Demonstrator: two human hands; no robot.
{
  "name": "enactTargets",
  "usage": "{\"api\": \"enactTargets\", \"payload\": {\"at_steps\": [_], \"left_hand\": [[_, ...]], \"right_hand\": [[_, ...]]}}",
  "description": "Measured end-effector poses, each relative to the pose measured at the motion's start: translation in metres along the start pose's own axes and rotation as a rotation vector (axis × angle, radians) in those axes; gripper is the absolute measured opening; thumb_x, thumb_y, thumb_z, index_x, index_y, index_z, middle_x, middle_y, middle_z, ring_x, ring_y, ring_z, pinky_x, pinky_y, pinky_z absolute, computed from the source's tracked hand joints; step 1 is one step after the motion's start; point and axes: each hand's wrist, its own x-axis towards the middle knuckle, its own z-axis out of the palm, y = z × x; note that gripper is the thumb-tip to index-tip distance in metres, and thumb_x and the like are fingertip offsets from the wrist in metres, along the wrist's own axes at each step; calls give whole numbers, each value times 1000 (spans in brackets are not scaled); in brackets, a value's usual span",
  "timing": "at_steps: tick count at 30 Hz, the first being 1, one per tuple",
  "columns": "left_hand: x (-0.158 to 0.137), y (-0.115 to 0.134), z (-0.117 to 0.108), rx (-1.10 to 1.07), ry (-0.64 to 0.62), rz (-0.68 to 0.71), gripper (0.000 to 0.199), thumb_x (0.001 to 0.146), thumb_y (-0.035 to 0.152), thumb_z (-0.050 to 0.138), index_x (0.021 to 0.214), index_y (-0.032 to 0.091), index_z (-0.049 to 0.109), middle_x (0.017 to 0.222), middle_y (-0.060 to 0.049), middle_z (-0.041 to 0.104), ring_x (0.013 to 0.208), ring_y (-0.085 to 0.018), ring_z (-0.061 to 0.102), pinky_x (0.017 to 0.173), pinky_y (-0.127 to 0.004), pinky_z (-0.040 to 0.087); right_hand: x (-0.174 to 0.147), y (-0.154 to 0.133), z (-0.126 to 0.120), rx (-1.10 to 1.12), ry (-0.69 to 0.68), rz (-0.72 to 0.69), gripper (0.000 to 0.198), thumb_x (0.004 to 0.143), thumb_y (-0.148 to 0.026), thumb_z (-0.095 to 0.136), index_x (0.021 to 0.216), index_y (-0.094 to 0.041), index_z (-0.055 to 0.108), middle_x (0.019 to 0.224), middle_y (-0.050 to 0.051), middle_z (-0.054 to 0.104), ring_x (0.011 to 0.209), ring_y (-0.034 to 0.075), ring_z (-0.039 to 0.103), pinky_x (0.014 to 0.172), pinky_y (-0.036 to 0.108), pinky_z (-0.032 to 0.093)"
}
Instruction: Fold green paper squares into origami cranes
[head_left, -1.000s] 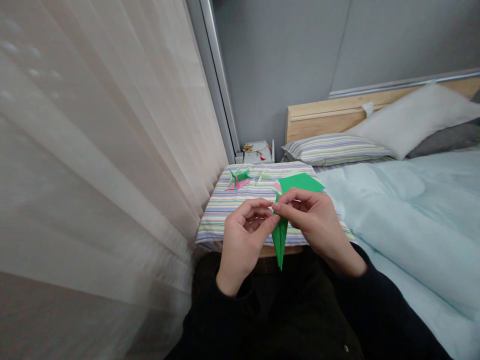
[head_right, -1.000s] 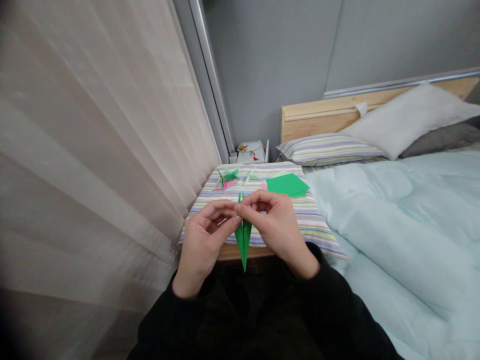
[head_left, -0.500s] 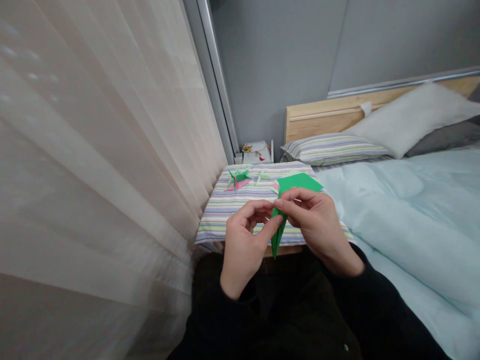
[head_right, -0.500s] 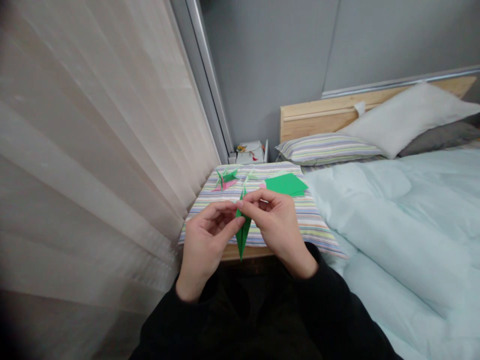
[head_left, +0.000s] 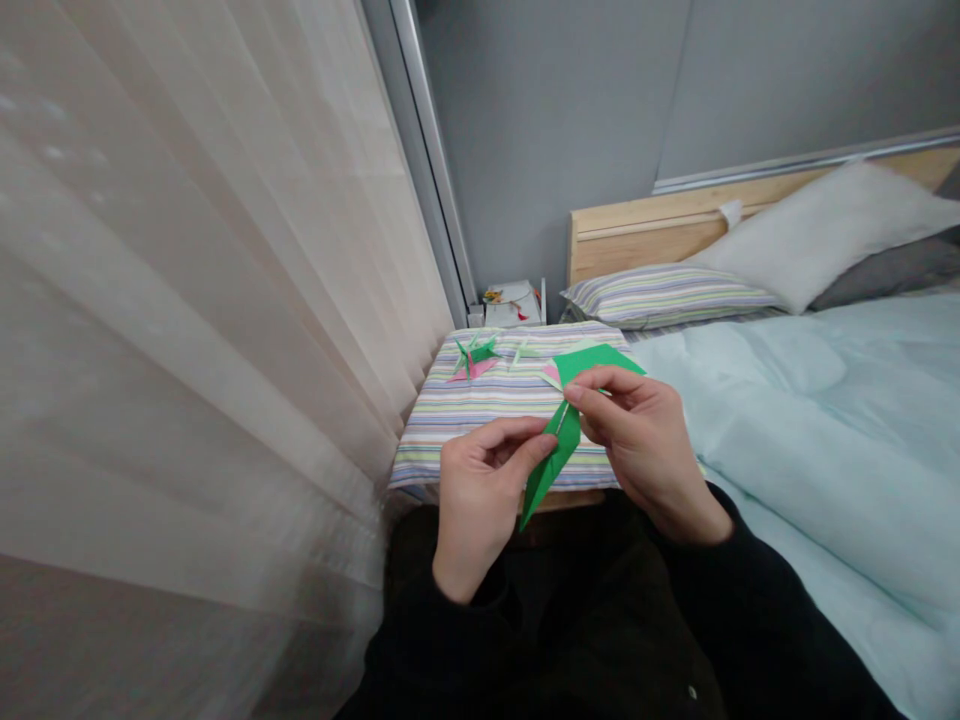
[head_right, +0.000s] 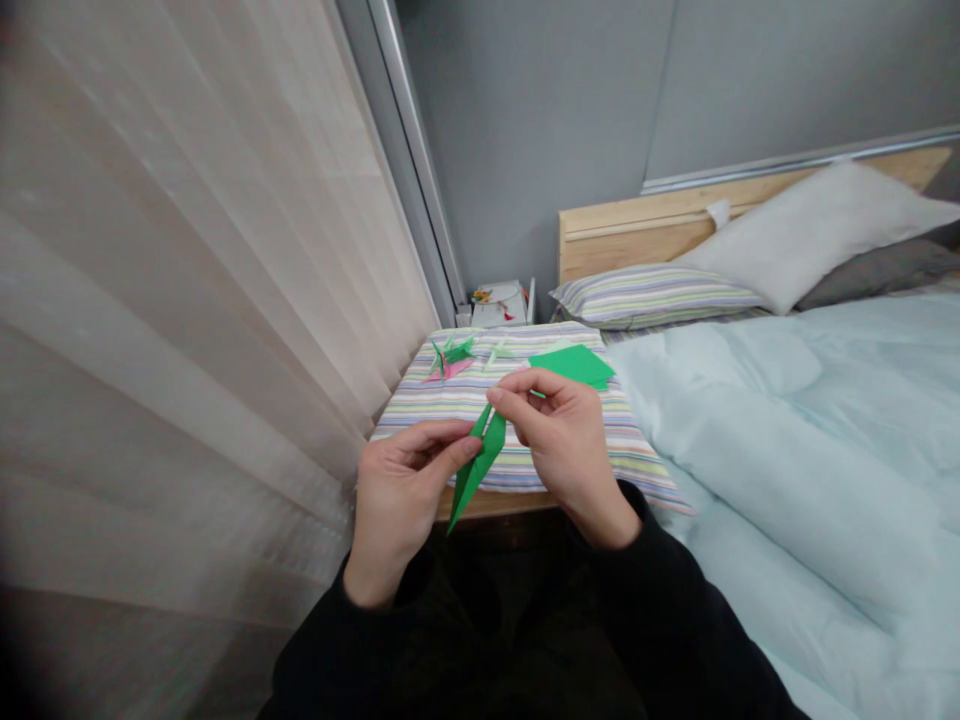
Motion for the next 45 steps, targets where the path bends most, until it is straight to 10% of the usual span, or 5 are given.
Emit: {"api": "enactTargets", "payload": {"at_steps": [11,22,45], "left_hand": [[3,-6,-1,-12,59,97,7,74,19,83,81,18,80,80,-4,80,75,-19,75,71,-29,63],[-1,-4,-1,-45,59,157,7,74,17,84,79,19,79,76,-1,79,72,-16,75,70,-24,62],[-3,1,-1,-25,2,45,7,70,19,86,76,19,83,75,-4,80,70,-20,77,69,-29,65]], "right_hand": [[-15,-11,1,-539,41,-417,9,88,-25,75,81,-22,70,83,3,64,73,16,56,59,31,41],[-17,-8,2,-474,-161,-268,13,89,-29,73,80,-20,73,77,2,63,72,17,57,60,31,41],[-8,5,-4,-79,-4,-25,19,78,-34,83,71,-19,73,60,-4,52,56,10,37,54,28,26]]}}
